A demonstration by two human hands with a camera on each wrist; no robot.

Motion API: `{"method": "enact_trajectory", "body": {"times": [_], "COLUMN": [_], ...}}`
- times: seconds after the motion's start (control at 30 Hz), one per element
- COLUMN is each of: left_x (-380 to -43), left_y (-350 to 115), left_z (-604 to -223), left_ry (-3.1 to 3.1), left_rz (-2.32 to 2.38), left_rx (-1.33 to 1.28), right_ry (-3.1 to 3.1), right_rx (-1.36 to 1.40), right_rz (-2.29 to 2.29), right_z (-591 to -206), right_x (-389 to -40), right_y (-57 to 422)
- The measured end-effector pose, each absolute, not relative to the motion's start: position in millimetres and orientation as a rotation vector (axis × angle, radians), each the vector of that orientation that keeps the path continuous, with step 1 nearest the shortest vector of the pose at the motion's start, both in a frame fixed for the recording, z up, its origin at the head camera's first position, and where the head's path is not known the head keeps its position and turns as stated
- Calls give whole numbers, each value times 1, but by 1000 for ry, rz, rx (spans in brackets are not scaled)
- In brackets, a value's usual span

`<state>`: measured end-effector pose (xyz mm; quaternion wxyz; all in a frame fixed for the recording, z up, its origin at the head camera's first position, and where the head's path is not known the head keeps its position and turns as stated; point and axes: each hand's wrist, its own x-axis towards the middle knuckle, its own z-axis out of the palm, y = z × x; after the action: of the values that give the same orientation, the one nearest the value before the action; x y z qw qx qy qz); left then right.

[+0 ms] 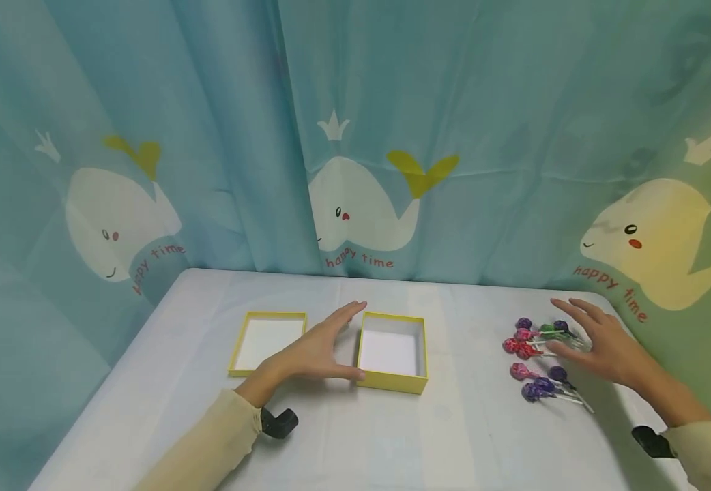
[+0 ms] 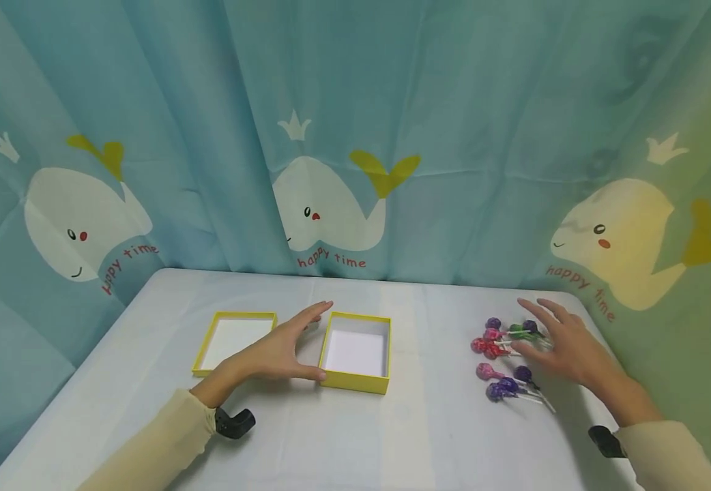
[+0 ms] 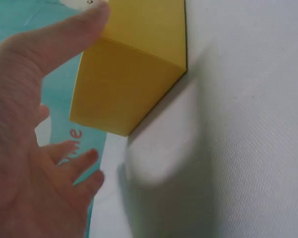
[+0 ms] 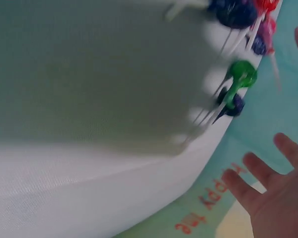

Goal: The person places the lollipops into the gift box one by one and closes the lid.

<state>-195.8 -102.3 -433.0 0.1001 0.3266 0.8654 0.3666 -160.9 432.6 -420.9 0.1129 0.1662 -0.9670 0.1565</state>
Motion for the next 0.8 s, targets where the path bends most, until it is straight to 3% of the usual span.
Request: {"method": "enact_trajectory", "body": {"times": [0.8], "left_x": [-195], "left_y": [-90], "left_z": [-443], "left_ry": [2312], "left_rz": [1336], "left_rx": [934], "right_ry": [-3138], "right_rx": [275], "right_rz": [597], "right_z": [-423], "right_x": [-197], "right_y": [459]}}
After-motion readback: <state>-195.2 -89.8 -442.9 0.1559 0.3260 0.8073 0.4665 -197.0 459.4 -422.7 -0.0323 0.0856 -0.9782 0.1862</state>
